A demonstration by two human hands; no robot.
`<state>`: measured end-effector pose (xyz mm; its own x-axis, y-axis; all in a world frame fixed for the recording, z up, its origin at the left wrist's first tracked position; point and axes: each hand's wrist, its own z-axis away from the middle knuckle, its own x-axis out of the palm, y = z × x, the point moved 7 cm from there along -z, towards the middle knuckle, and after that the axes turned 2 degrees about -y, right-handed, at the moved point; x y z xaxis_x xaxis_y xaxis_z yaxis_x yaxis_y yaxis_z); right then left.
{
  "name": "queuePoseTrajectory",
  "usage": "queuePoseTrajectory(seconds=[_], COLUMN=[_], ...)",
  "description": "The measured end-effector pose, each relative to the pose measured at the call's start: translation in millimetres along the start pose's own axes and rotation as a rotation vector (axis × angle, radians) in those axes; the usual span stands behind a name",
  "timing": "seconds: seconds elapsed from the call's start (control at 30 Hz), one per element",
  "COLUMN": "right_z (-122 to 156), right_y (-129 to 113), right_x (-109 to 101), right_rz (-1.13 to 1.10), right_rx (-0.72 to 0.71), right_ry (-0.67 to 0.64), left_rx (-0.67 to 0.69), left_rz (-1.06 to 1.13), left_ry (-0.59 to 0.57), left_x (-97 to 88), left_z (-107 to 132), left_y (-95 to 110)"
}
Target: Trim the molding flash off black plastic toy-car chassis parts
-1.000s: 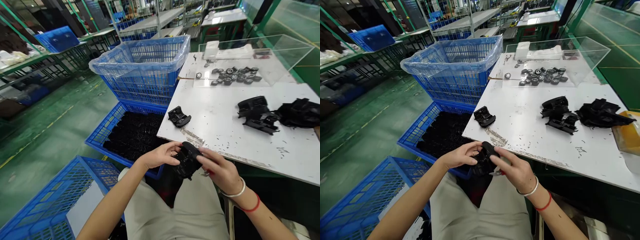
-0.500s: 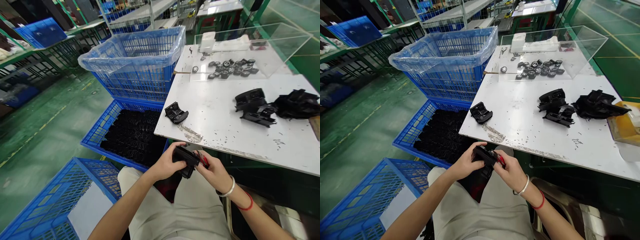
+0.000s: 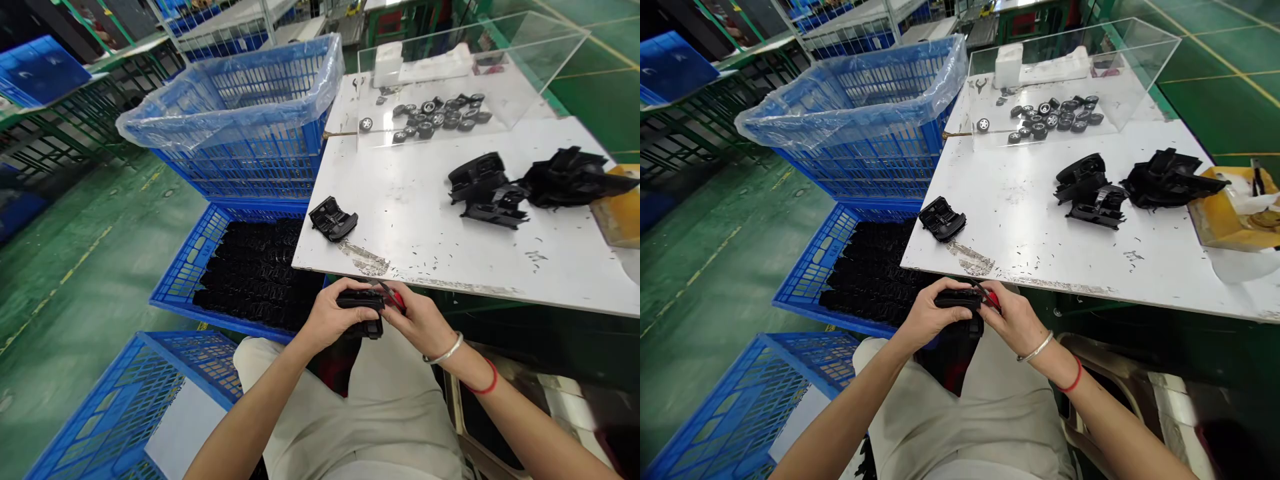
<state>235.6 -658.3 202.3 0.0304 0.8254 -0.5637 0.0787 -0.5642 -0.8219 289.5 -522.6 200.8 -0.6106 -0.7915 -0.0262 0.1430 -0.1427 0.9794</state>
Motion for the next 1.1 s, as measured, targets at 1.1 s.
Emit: queuePoseTrajectory(seconds=[1.1], right_z=[-8.9], right_y=[3.9], right_x=[10.1], right_rz=[0.597], right_rx=[-0.135], right_ry=[-0.022], left_rx=[0.367], left_rz=[-0.47], left_ry=[-0.092], left_x=[-20.9], left_z=[-27.4], left_y=[13.8])
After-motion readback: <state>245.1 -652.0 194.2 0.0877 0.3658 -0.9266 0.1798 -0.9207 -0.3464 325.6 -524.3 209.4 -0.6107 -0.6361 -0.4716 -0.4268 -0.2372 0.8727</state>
